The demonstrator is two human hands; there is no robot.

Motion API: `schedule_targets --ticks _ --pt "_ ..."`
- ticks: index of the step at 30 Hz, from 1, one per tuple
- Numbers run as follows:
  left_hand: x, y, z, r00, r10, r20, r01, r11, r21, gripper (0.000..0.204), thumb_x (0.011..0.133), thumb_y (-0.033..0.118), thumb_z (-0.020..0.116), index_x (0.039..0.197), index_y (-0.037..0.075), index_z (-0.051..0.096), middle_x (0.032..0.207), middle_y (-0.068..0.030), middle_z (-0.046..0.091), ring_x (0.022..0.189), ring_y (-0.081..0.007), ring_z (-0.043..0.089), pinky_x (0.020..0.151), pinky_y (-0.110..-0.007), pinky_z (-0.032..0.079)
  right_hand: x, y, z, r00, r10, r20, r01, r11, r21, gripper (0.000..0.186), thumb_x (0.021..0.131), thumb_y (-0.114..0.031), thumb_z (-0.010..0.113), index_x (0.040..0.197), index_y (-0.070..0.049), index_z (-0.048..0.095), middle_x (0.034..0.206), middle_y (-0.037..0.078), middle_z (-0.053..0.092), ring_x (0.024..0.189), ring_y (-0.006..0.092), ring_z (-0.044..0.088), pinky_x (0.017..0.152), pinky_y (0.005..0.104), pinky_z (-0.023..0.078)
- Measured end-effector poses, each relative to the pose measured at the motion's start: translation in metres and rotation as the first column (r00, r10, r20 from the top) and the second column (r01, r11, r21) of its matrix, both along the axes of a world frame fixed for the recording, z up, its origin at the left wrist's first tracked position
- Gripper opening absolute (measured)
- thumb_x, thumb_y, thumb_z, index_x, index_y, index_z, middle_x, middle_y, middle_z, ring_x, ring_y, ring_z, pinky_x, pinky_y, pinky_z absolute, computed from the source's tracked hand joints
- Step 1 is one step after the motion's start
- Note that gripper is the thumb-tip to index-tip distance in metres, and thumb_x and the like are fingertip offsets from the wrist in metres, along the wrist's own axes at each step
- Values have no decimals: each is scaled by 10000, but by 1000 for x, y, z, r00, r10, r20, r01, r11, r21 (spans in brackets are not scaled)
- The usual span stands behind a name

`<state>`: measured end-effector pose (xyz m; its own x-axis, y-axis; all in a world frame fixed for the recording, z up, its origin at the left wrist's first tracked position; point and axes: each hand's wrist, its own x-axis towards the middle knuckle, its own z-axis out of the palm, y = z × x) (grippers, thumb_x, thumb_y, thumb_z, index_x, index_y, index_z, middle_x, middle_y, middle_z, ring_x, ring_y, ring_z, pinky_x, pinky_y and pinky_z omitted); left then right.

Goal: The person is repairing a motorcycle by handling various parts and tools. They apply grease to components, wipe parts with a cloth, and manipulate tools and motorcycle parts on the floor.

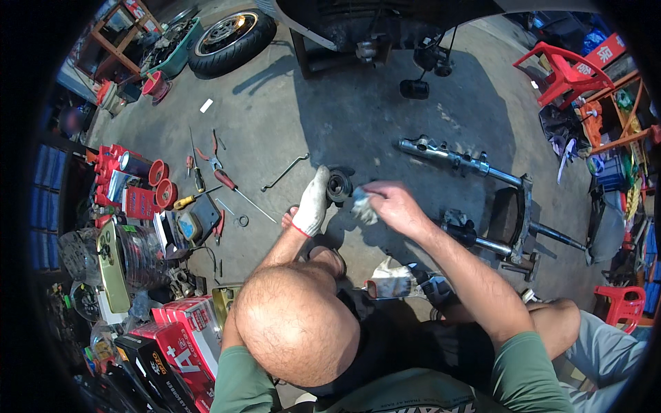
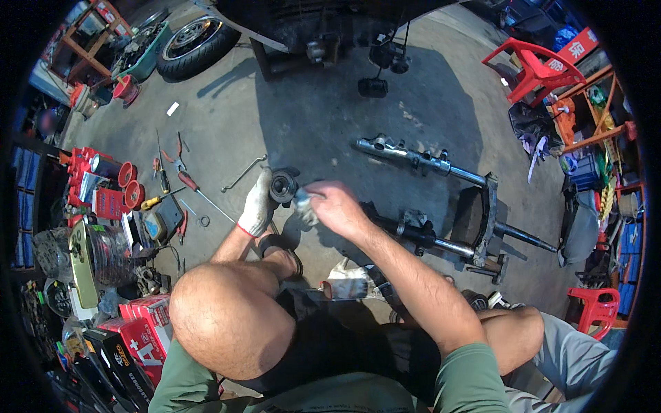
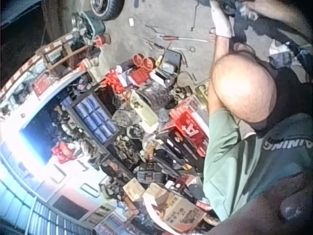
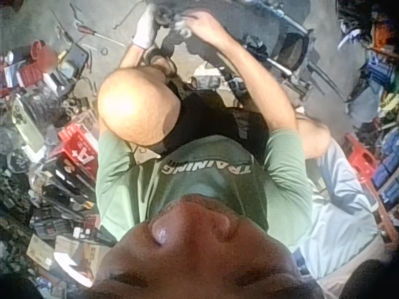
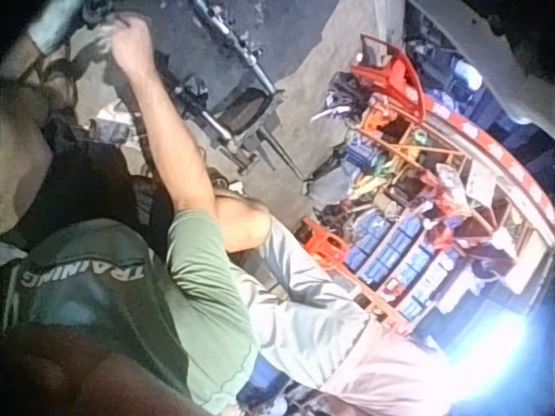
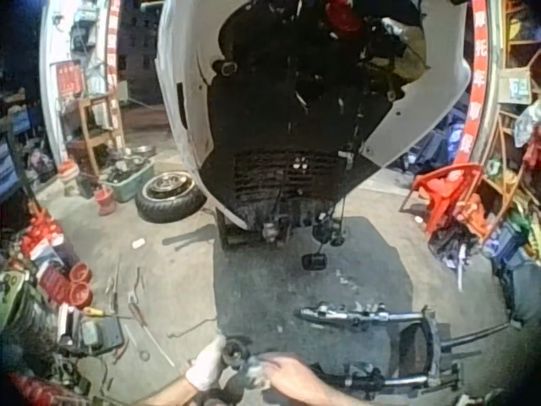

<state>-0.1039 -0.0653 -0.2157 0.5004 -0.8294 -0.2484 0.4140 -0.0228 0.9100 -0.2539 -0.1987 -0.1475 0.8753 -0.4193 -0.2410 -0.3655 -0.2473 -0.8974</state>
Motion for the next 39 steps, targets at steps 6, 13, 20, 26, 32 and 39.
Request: schedule_targets --ticks 6,13,20,26,32,39 --pt "-1 2 -7 988 -20 -154 19 1000 -9 615 1072 533 348 1347 39 591 1156 -52 682 975 -150 631 813 -320 518 -8 -7 12 995 -96 -5 92 959 -267 411 902 -144 517 1273 -32 654 1068 231 712 940 352 709 865 412 548" --pt "-9 -4 -8 991 -16 -129 9 999 -53 581 1061 519 416 1383 60 570 1278 -60 648 1097 -172 623 933 -329 502 15 9 8 998 -44 -47 26 946 -324 392 929 -147 507 1270 -23 655 953 244 691 836 341 693 763 425 539" --pt "-2 2 -9 987 84 -134 -56 978 201 544 1021 573 475 1181 96 682 1005 -24 706 869 -141 639 735 -295 522 19 15 -2 989 132 68 -78 853 -517 309 932 -136 533 1189 -12 651 908 181 608 876 370 633 805 456 483" --pt "3 -2 -31 968 140 -206 -105 980 169 542 1030 546 471 1148 58 675 977 -58 701 836 -170 655 733 -340 548 8 13 5 854 489 179 -273 713 -646 279 880 -48 614 1154 -70 660 897 126 592 859 310 636 799 438 466" --pt "0 -7 -10 863 59 -501 -4 994 110 620 1073 519 317 1224 10 637 1011 -91 724 855 -196 693 709 -294 563 -10 -2 31 877 478 -36 -406 701 -587 352 846 -51 581 1187 -59 665 998 144 636 976 309 661 925 480 486" --pt "6 4 -7 790 -125 -601 115 992 -55 586 1069 530 321 1117 41 642 907 -91 709 758 -211 691 592 -318 559 -18 -8 39 957 288 -45 -235 670 -704 279 853 -68 606 1123 -61 678 918 130 603 841 305 619 882 446 454"
